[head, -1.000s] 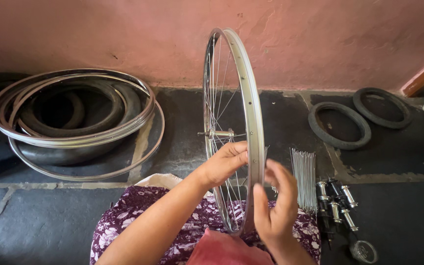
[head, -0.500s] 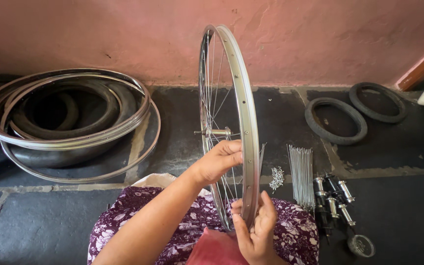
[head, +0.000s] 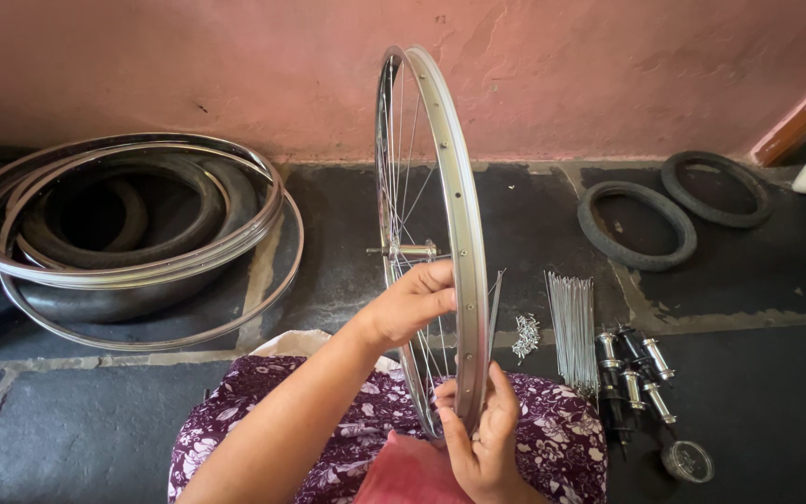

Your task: The person is assembling a bicycle wheel by inserting spokes into the hub and rim. They repeatedly pick up spokes, thread them through the hub flange, and attach them to the rim, rotating the wheel to access different spoke holes.

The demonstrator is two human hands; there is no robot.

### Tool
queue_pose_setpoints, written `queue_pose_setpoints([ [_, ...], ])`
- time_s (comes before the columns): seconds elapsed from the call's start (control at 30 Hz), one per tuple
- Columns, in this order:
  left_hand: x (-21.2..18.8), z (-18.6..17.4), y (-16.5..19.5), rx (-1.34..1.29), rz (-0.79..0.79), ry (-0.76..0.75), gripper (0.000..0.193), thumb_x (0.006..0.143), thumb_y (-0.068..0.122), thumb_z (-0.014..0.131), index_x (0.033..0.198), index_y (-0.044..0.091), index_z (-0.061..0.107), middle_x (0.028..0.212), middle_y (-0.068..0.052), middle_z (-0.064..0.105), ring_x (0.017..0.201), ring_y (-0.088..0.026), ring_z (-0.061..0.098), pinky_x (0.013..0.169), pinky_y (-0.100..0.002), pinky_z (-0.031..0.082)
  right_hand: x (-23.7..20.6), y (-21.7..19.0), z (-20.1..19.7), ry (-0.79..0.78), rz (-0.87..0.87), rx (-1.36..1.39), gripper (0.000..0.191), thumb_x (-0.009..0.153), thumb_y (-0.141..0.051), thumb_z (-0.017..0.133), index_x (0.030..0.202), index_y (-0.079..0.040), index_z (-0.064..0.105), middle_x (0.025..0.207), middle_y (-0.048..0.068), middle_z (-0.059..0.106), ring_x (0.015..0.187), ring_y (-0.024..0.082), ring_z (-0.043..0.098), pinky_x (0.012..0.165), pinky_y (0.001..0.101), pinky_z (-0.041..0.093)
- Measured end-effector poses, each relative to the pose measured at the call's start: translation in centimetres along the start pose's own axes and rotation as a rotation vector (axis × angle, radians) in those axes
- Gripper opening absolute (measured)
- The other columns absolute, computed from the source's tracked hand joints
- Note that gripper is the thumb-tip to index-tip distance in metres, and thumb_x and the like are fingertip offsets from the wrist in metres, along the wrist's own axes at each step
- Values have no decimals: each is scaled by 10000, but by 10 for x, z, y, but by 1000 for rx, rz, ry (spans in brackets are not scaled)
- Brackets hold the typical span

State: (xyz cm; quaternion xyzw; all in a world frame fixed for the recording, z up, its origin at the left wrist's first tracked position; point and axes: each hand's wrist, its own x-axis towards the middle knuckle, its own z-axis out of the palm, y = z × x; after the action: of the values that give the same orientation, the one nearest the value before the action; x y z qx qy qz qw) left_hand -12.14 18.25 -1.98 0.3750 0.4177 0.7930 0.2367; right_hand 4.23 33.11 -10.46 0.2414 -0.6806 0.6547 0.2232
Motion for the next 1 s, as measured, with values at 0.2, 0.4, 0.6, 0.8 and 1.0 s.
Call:
queue_pose_setpoints([
  [0.2,-3,-2,-2,75,24,18,235,983,192,721,1160,37,717,1095,11,702,1049,-107,629,988,-319,502,2,-4,2,-11,19,0,788,963,106,570,1583,-29,102,1203,182,593,1056,188,637,928,308,543],
  [0.4,-4,-7,-11,55,-16,-44,277,1090,288,657,1141,28,736,1078,1,720,1046,-109,632,995,-318,506,5,-8,3,-10,23,14,773,961,107,563,1569,-16,100,1342,210,515,1065,184,638,917,309,557],
  [0.6,-2,-13,-8,-13,-12,-54,270,973,221,736,1181,51,712,1092,5,719,1039,-123,645,972,-333,513,9,-12,4,-18,32,23,785,960,112,569,1579,-12,102,1384,225,497,1080,189,638,950,317,551],
  [0.8,-5,-3,-6,173,63,20,268,1077,233,652,1204,7,717,1224,-16,622,1164,-130,584,1072,-332,470,11,-17,4,-44,130,76,741,951,83,561,1555,33,135,1381,222,520,1081,196,625,966,321,527],
  [1.0,-24,35,13,510,210,377,355,1126,248,450,1342,12,605,1322,-91,591,1264,-189,544,1130,-350,415,16,-10,10,-182,208,46,595,1003,-2,542,1512,48,240,1309,183,637,1093,222,633,992,357,523],
])
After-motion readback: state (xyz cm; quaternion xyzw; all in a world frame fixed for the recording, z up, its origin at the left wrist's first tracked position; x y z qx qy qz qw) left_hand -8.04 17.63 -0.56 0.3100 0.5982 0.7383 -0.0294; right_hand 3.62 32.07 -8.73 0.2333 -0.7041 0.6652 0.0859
